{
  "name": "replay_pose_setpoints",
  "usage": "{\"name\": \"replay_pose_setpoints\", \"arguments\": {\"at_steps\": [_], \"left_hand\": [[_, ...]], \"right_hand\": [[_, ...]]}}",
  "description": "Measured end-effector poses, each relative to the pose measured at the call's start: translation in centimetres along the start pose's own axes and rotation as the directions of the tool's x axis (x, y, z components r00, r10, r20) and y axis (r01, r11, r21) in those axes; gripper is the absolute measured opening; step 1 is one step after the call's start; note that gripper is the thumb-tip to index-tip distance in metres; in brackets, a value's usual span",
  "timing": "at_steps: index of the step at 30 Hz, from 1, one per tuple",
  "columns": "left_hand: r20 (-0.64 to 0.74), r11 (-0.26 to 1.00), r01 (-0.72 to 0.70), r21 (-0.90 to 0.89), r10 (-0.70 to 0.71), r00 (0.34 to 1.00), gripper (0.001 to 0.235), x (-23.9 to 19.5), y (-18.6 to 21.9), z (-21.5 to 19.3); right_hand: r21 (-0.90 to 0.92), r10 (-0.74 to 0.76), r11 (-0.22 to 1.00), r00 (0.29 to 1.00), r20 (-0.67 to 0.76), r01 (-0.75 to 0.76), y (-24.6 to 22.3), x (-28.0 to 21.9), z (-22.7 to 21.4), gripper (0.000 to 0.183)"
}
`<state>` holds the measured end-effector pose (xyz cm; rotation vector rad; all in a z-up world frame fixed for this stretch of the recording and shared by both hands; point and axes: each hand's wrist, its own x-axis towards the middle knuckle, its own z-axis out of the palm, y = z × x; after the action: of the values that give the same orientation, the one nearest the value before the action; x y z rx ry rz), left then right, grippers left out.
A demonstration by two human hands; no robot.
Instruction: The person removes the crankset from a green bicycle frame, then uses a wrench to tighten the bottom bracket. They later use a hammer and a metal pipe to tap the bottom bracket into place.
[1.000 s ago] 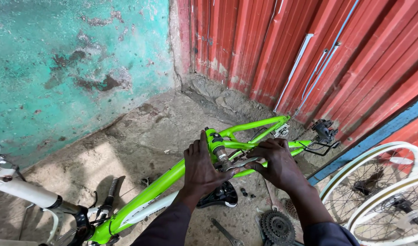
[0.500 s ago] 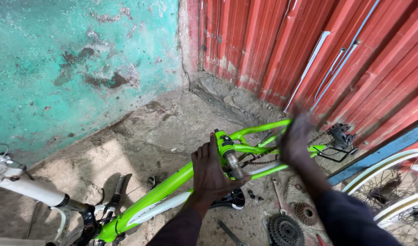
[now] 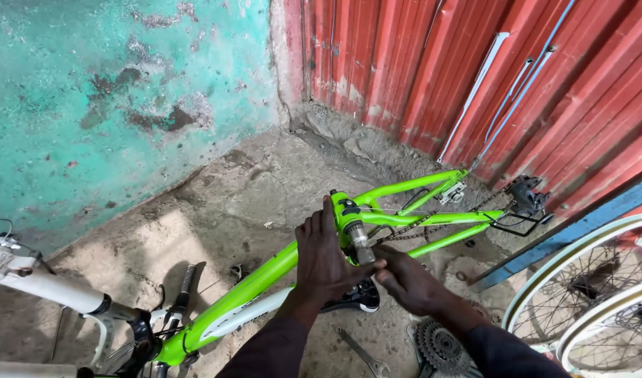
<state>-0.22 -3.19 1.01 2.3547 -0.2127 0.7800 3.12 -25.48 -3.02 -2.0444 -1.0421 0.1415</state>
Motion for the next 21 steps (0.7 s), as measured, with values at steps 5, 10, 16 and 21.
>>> {"name": "replay_pose_setpoints", "arguments": {"at_steps": [5, 10, 16, 21], "left_hand": [[-0.005, 1.0, -0.024, 0.01, 0.024, 1.0, 0.145, -0.1, -0.6, 0.3], [0.031, 0.999, -0.025, -0.028, 0.026, 0.999, 0.146, 0.0, 0.2, -0.6], [0.064, 0.998, -0.043, -0.041, 0.046, 0.997, 0.149, 0.1, 0.0, -0.8], [0.044, 1.0, -0.028, 0.009, 0.028, 0.999, 0.141, 0.1, 0.2, -0.5]], "right_hand": [[-0.394, 0.084, 0.918, 0.993, 0.078, -0.046, -6.5, 1.5, -3.7, 0.033], [-0.542, 0.145, 0.841, 0.967, 0.211, -0.008, -8.9, 2.7, -6.7, 0.047], [-0.647, 0.072, 0.753, 0.961, 0.268, 0.124, -8.8, 3.7, -7.9, 0.046], [-0.726, -0.139, 0.648, 0.973, 0.184, 0.23, -7.7, 3.3, -7.3, 0.043]]}}
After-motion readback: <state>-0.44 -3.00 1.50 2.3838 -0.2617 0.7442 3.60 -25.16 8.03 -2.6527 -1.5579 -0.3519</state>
